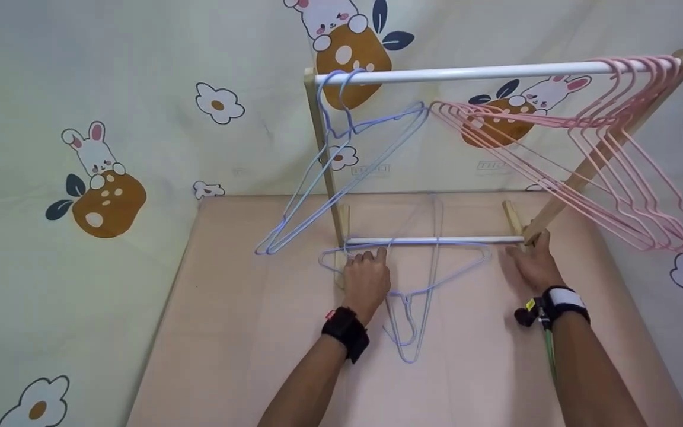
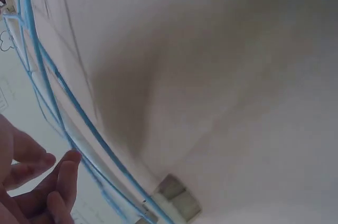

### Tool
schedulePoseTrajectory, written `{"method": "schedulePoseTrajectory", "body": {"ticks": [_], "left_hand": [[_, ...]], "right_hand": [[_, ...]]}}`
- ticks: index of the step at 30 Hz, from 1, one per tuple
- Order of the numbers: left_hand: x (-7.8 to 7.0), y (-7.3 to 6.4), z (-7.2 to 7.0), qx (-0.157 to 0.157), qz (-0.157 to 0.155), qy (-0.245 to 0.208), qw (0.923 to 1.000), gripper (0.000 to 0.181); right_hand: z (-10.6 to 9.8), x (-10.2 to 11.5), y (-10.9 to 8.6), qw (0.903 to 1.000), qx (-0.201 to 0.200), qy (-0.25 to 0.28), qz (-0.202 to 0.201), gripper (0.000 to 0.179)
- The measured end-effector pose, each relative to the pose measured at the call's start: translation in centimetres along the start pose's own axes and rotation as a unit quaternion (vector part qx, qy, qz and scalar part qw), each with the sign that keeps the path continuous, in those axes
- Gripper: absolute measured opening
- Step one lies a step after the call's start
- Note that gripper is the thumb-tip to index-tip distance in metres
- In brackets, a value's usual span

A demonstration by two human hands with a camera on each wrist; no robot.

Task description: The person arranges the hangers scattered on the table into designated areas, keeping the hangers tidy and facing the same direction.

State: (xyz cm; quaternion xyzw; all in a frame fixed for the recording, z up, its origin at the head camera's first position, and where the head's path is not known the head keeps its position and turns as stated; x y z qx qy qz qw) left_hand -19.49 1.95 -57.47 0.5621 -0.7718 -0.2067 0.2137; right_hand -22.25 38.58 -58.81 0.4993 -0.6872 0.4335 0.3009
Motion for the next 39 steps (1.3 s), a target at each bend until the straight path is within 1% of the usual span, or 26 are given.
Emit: {"method": "schedulePoseTrajectory", "body": {"ticks": [1,4,6,11,14,17,20,22,24,26,30,33,36,38,39], "left_hand": [[0.0,-0.2,0.2,0.005,-0.008,-0.004,0.9999,0.016],[-0.2,-0.8,0.9,0.033,-0.026,-0.016,0.9990,0.031],[-0.3,-1.1,1.3,0.056,-0.036,-0.023,0.9975,0.037],[-0.4,-1.5,2.1,0.096,-0.067,-0.048,0.9920,0.038],[-0.4,-1.6,2.4,0.107,-0.081,-0.062,0.9890,0.033],[-0.3,-1.6,2.4,0.098,-0.085,-0.087,0.9877,0.026],[-0.3,-1.4,2.2,0.071,-0.089,-0.130,0.9849,0.021],[-0.4,-1.2,1.9,0.053,-0.093,-0.165,0.9804,0.020],[-0.6,-0.8,1.4,0.041,-0.097,-0.203,0.9736,0.021],[-1.0,-0.4,0.9,0.035,-0.095,-0.237,0.9662,0.021],[-2.1,0.4,-0.2,0.030,-0.083,-0.282,0.9554,0.020],[-3.0,0.8,-0.9,0.018,-0.067,-0.295,0.9529,0.018],[-3.8,1.1,-1.4,0.005,-0.051,-0.310,0.9493,0.017],[-4.2,1.2,-1.6,-0.003,-0.042,-0.322,0.9458,0.016],[-4.4,1.2,-1.6,-0.005,-0.038,-0.331,0.9427,0.016]], "right_hand": [[0.1,0.5,-0.4,1.0000,0.002,0.003,0.004,0.089],[0.0,0.4,-0.3,1.0000,-0.003,0.004,0.004,0.090],[0.1,0.2,-0.2,1.0000,-0.004,0.008,0.005,0.090],[0.1,0.0,-0.3,1.0000,-0.004,0.004,0.006,0.091],[0.2,0.2,-0.5,1.0000,-0.003,0.003,0.005,0.090],[0.3,0.2,-0.6,1.0000,-0.002,0.002,0.006,0.090],[0.2,-0.3,-0.2,1.0000,-0.002,-0.002,0.005,0.089],[0.1,-0.9,0.4,1.0000,0.000,0.001,-0.003,0.089],[0.0,-1.6,1.0,1.0000,-0.005,0.002,-0.006,0.089],[0.0,-2.1,1.3,0.9999,-0.010,0.003,-0.005,0.091],[0.0,-1.3,0.6,0.9999,-0.010,0.007,0.000,0.091],[0.1,0.0,-0.4,1.0000,0.000,0.007,0.004,0.091],[0.1,0.8,-1.1,0.9999,0.005,0.001,0.011,0.092],[0.1,1.2,-1.4,0.9999,0.007,0.001,0.015,0.091],[0.1,1.4,-1.4,0.9998,0.007,0.002,0.017,0.091]]}}
Point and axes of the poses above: each hand's wrist, its own y-axis towards the middle knuckle, its own z-axis out of the palm, x = y × z, the point moved 4 cm from there along y, towards the middle knuckle, and after that the axes turned 1 degree about -x, right-handed, at the moved point
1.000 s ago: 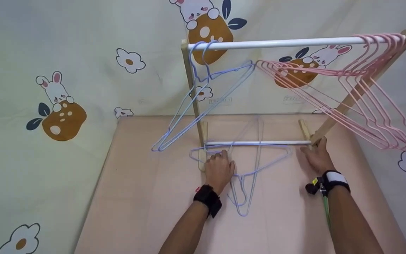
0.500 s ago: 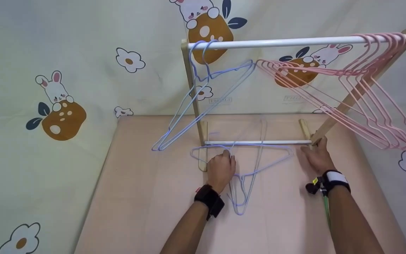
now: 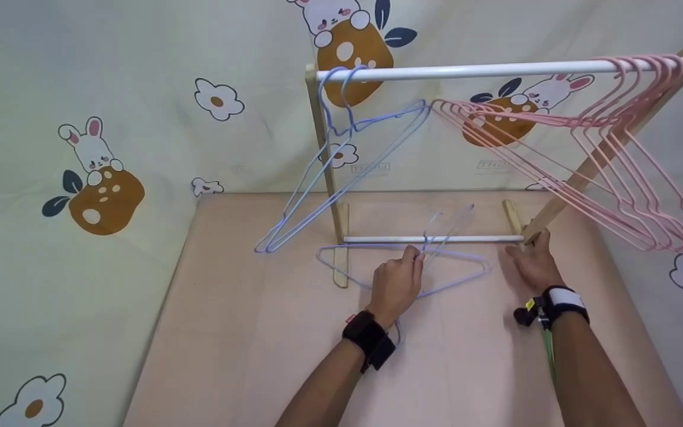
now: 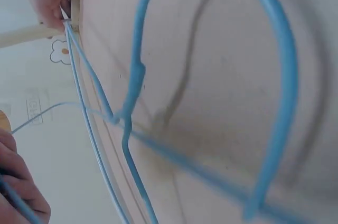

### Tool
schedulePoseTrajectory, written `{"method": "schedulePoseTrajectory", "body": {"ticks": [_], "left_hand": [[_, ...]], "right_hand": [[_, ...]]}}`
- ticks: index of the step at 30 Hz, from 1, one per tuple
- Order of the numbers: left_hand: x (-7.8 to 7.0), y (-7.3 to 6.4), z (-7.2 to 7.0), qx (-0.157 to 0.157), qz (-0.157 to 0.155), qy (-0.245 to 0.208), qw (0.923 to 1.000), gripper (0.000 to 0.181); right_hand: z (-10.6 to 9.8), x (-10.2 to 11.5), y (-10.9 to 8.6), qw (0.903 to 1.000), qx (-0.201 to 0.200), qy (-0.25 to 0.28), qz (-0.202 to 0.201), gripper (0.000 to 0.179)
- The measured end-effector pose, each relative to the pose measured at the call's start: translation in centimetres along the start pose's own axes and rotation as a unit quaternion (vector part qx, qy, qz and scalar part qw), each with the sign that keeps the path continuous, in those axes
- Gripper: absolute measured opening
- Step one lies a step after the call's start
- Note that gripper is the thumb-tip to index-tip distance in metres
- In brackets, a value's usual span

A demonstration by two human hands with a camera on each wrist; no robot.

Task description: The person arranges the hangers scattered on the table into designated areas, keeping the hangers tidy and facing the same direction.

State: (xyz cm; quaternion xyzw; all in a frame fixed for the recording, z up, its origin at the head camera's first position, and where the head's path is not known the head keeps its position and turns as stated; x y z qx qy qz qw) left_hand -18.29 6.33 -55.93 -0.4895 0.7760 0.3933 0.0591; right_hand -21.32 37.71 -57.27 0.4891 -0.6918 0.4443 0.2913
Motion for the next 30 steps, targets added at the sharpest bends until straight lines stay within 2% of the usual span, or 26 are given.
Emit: {"method": "schedulePoseTrajectory", "body": {"ticks": [4,8,12,17,22,30], "left_hand": [[-0.5,-0.4,0.3,-0.002,-0.002,-0.036,0.9994,0.016],[-0.7,-0.8,0.7,0.002,-0.026,-0.083,0.9962,0.018],[-0.8,-0.9,0.8,0.007,-0.050,-0.137,0.9893,0.021],[-0.4,-0.5,0.2,0.000,-0.076,-0.184,0.9799,0.019],[0.4,0.4,-1.0,-0.023,-0.088,-0.192,0.9772,0.017],[0.9,2.3,-3.3,-0.034,-0.086,-0.183,0.9786,0.022]], "right_hand": [[0.1,0.0,0.0,0.9999,-0.004,0.010,-0.002,0.091],[0.1,-1.2,0.9,0.9996,-0.007,0.021,-0.020,0.088],[-0.2,-3.0,2.4,0.9990,-0.019,0.017,-0.036,0.086],[-0.3,-4.2,3.5,0.9983,-0.020,0.008,-0.054,0.096],[-0.1,-4.0,3.3,0.9983,-0.017,0.017,-0.054,0.097],[-0.3,-3.7,3.1,0.9990,-0.020,-0.008,-0.039,0.095]]}}
Point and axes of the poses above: each hand's wrist, its own y-axis towards the middle knuckle, its own z-axis out of the palm, x = y × z, the point moved 4 cm from there along y, towards the middle knuckle, and after that the axes turned 1 degree about -x, right-handed, at the moved point
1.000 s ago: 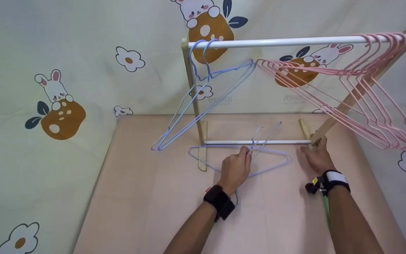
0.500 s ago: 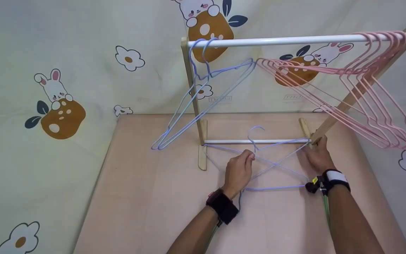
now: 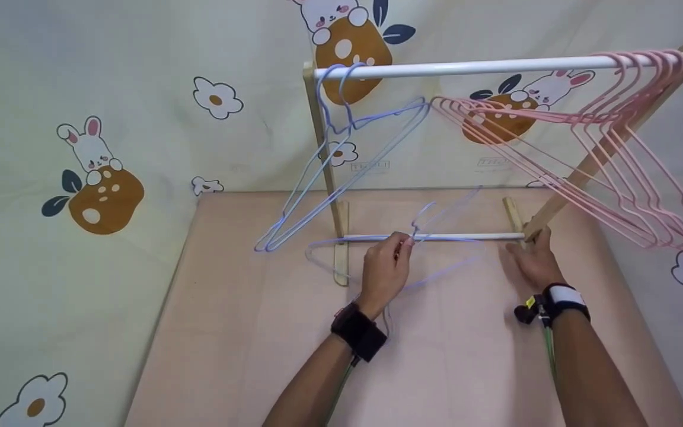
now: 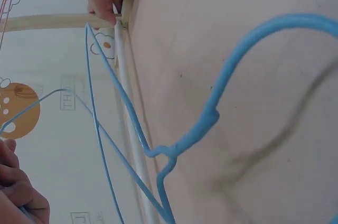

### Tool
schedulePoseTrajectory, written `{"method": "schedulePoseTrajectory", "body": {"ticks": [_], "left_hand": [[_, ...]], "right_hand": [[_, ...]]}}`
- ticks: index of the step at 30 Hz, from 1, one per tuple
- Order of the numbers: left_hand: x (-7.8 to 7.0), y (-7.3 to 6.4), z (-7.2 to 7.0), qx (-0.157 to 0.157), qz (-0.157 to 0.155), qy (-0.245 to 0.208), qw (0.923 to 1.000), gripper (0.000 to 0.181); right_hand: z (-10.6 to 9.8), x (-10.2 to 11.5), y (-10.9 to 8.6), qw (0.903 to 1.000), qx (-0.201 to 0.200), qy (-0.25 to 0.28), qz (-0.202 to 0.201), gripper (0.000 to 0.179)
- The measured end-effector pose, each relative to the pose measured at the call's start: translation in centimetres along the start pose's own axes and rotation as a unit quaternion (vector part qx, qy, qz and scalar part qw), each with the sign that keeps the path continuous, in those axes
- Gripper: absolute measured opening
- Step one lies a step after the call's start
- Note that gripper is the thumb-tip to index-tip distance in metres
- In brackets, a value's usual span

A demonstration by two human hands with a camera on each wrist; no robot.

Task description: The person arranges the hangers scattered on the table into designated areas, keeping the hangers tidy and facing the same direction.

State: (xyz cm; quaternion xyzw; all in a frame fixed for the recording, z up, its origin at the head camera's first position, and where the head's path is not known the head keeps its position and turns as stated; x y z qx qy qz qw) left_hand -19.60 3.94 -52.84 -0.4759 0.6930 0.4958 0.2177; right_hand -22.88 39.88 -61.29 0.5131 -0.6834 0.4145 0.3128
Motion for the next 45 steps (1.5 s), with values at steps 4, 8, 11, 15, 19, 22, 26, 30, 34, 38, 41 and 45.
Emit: {"method": "schedulePoseTrajectory", "body": {"ticks": [4,8,11,15,19,22,26,30,34,38,41,45], "left_hand": [[-0.6,0.8,-1.1,-0.019,0.003,-0.032,0.9993,0.020],[-1.2,1.3,-1.8,-0.041,0.007,-0.076,0.9963,0.019],[-1.7,1.6,-2.1,-0.047,0.010,-0.101,0.9937,0.019],[-2.2,1.8,-2.1,-0.039,0.003,-0.132,0.9904,0.022],[-2.4,1.8,-2.2,-0.038,0.009,-0.126,0.9912,0.021],[-2.3,1.8,-2.2,-0.036,0.023,-0.105,0.9936,0.021],[-1.8,1.6,-2.2,-0.025,0.048,-0.075,0.9957,0.021],[-1.4,1.2,-2.2,-0.016,0.083,-0.047,0.9954,0.020],[-1.3,0.9,-2.3,-0.009,0.097,-0.051,0.9939,0.019],[-1.6,0.7,-2.3,-0.004,0.064,-0.092,0.9937,0.020],[-2.1,0.4,-2.3,0.001,0.027,-0.135,0.9904,0.021],[-2.6,0.0,-2.3,0.008,-0.028,-0.209,0.9775,0.025]], "right_hand": [[0.0,-0.1,0.1,1.0000,0.001,0.000,0.003,0.094],[0.0,-0.5,0.4,1.0000,-0.004,-0.001,-0.001,0.093],[-0.1,-0.7,0.5,1.0000,-0.006,0.002,-0.003,0.093],[0.0,-0.4,0.4,0.9999,-0.007,0.000,0.008,0.088],[0.2,1.5,-0.9,0.9997,0.001,0.004,0.026,0.086],[0.2,3.0,-1.9,0.9995,0.010,0.002,0.030,0.087],[0.2,3.8,-2.5,0.9993,0.015,0.000,0.033,0.087],[0.4,3.5,-2.3,0.9996,0.010,0.001,0.028,0.085],[0.4,3.1,-2.3,0.9999,0.007,0.003,0.014,0.087],[0.4,3.0,-2.4,1.0000,0.005,0.004,0.005,0.090],[0.4,2.7,-2.2,0.9999,0.007,0.003,0.010,0.090],[0.2,1.7,-1.3,0.9999,0.000,-0.002,0.013,0.087]]}}
Point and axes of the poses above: each hand's wrist, its own y-axis towards the middle knuckle, its own z-axis out of the palm, x = y × z, the point moved 4 cm from there along y, towards the middle knuckle, and after that the axes turned 1 degree about -x, right-handed, at the moved point
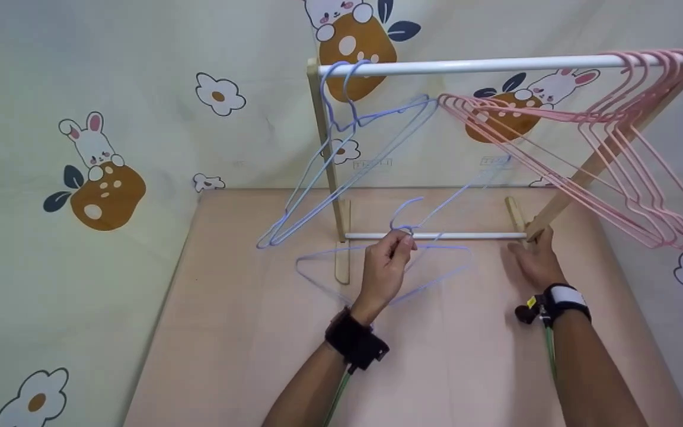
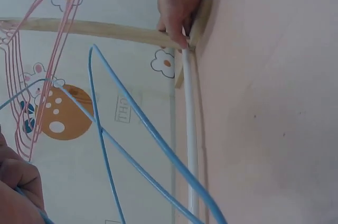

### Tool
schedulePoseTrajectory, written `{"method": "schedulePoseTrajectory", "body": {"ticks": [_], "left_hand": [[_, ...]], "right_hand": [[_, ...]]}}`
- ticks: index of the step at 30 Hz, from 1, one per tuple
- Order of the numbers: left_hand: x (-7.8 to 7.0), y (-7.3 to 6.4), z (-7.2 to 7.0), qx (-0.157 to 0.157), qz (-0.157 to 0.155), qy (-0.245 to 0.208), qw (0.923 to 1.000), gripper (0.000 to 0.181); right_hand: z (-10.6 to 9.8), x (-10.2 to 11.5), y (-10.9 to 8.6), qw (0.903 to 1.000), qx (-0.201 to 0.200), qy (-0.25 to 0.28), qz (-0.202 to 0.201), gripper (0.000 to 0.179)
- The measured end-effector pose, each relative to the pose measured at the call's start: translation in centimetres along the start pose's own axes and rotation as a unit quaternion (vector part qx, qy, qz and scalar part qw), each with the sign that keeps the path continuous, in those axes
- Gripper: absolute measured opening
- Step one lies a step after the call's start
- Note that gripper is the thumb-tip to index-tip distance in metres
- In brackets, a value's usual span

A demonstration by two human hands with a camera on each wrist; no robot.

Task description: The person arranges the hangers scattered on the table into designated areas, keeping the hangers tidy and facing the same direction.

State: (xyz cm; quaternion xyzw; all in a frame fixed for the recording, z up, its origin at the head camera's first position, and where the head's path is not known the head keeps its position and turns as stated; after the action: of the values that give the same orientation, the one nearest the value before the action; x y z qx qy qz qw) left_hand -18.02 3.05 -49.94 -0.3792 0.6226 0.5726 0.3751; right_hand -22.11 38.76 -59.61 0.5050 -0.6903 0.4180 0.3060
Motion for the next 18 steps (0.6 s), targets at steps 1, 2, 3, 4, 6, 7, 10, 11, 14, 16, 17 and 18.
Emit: {"method": "schedulePoseTrajectory", "body": {"ticks": [1,2,3,4,6,7,10,11,14,16,17,18], "left_hand": [[0.1,-0.1,0.0,-0.004,-0.016,-0.020,0.9997,0.026],[0.2,-0.2,0.1,-0.010,-0.029,-0.037,0.9989,0.026],[0.4,-0.3,0.0,-0.016,-0.040,-0.054,0.9976,0.027],[0.6,-0.4,0.0,-0.023,-0.050,-0.069,0.9961,0.027],[1.0,-0.6,-0.1,-0.032,-0.060,-0.089,0.9937,0.027],[1.1,-0.7,-0.2,-0.034,-0.061,-0.095,0.9930,0.027],[1.4,-0.7,-0.4,-0.030,-0.056,-0.111,0.9918,0.027],[1.4,-0.7,-0.4,-0.029,-0.054,-0.115,0.9914,0.027],[1.5,-0.6,-0.4,-0.027,-0.053,-0.121,0.9909,0.027],[1.7,-0.8,-0.4,-0.026,-0.051,-0.108,0.9925,0.027],[1.8,-0.9,-0.5,-0.024,-0.047,-0.095,0.9941,0.027],[2.0,-1.1,-0.5,-0.021,-0.041,-0.080,0.9958,0.027]], "right_hand": [[0.0,-0.3,0.2,1.0000,-0.003,-0.001,0.000,0.087],[-0.1,-0.5,0.4,1.0000,-0.005,-0.002,0.000,0.088],[-0.1,-0.4,0.3,1.0000,-0.007,-0.001,-0.001,0.088],[0.0,-0.3,0.2,1.0000,-0.005,0.000,-0.001,0.089],[0.1,0.3,-0.3,1.0000,-0.002,0.005,0.001,0.090],[0.1,0.8,-0.7,1.0000,0.001,0.006,0.004,0.091],[0.0,2.2,-1.6,0.9998,0.010,0.009,0.013,0.090],[0.0,2.3,-1.7,0.9998,0.010,0.008,0.017,0.090],[-0.1,2.7,-1.8,0.9996,0.013,0.006,0.023,0.090],[-0.1,2.4,-1.6,0.9996,0.014,0.003,0.022,0.090],[-0.1,2.5,-1.7,0.9997,0.014,0.002,0.022,0.090],[-0.1,2.6,-1.7,0.9997,0.015,0.001,0.021,0.090]]}}
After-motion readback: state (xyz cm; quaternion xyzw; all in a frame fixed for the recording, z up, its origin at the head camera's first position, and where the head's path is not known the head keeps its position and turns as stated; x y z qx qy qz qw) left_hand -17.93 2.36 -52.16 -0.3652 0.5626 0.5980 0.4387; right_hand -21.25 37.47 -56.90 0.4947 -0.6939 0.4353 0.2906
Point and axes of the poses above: each hand's wrist, its own y-axis towards the middle knuckle, its own z-axis out of the palm, x = y × z, the point moved 4 cm from there along y, towards the middle knuckle, and after that the axes turned 1 degree about -x, right-handed, at the moved point
